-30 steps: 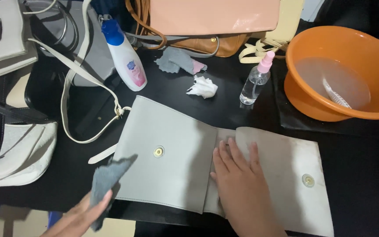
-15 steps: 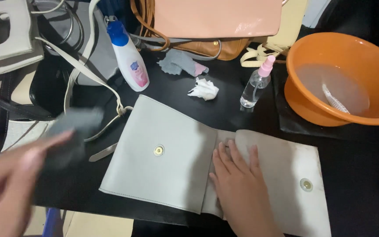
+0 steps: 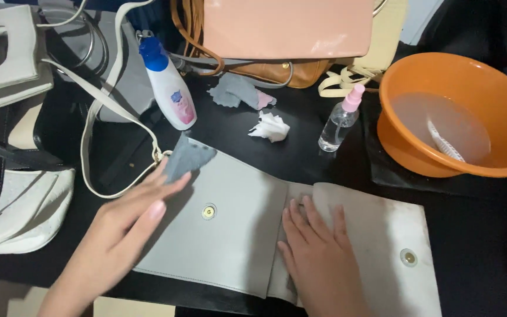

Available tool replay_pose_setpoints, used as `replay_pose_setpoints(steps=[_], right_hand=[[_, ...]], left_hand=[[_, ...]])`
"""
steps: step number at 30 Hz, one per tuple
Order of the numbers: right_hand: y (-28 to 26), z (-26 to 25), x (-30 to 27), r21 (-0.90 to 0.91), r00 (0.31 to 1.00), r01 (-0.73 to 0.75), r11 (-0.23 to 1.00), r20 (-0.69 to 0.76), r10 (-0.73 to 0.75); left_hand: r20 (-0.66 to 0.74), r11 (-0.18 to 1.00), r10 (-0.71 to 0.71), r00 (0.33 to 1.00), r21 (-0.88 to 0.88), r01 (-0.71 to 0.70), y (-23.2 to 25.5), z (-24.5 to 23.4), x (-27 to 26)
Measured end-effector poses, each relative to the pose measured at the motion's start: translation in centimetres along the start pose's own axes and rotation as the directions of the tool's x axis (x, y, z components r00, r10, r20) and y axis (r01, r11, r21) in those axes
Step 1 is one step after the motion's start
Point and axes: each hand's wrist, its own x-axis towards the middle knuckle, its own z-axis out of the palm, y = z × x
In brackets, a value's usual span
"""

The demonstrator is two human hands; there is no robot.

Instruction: Cleaning a grey leather bag using a cloth, water, and cleaning spray.

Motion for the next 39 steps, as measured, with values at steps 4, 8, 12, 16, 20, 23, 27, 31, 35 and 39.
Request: replay_pose_setpoints(steps=[4, 8, 12, 16, 20, 23, 27, 31, 35, 39], right_hand=[[0.0, 0.4, -0.1, -0.022, 0.992, 0.004, 1.0, -0.124, -0.007], [0.1, 0.3, -0.1, -0.056, 0.998, -0.009, 0.998, -0.056, 0.006], [-0.1, -0.5, -0.1, -0.052, 0.99, 0.01, 0.999, -0.143, -0.017], [0.0, -0.4, -0.2, -0.023, 0.992, 0.012, 1.0, -0.125, -0.015], [0.0, -0.6, -0.1, -0.047, 0.99, 0.019, 0.999, -0.142, -0.025], [0.2, -0.8, -0.3, 0.058, 0.989, 0.04, 0.998, -0.142, -0.031], [0.1, -1.0, -0.5, 0.148, 0.989, 0.033, 0.988, -0.147, -0.011], [0.2, -0.9, -0.5, 0.249, 0.987, 0.036, 0.968, -0.158, 0.004], [0.3, -1.7, -0.9, 0.444, 0.986, 0.021, 0.896, -0.158, 0.055], [0.3, -1.9, -1.0, 0.492, 0.98, 0.023, 0.87, -0.183, 0.077]], left_hand=[[-0.016, 0.999, 0.016, 1.0, -0.036, -0.016, -1.0, -0.1, -3.7], [-0.096, 0.981, 0.162, 0.982, -0.089, -0.17, -2.2, -0.1, -7.2], [-0.042, 0.921, 0.199, 0.979, -0.333, -0.202, -6.5, -0.7, -8.8], [0.715, 0.833, -0.523, 0.463, 0.315, 0.456, -19.1, 0.0, -11.0], [0.664, 0.868, -0.484, 0.57, 0.282, 0.409, -30.6, 6.2, -19.4], [0.622, 0.894, -0.444, 0.645, 0.26, 0.365, -28.6, 8.0, -18.5], [0.555, 0.923, -0.385, 0.738, 0.235, 0.305, -14.7, 11.1, -9.2], [0.485, 0.95, -0.305, 0.82, 0.217, 0.225, -0.8, 2.8, -4.4], [0.306, 0.968, 0.247, 0.919, -0.117, -0.221, 8.2, -0.1, -1.5], [0.166, 0.991, -0.047, 0.985, -0.113, 0.066, 8.8, 1.7, 2.0]])
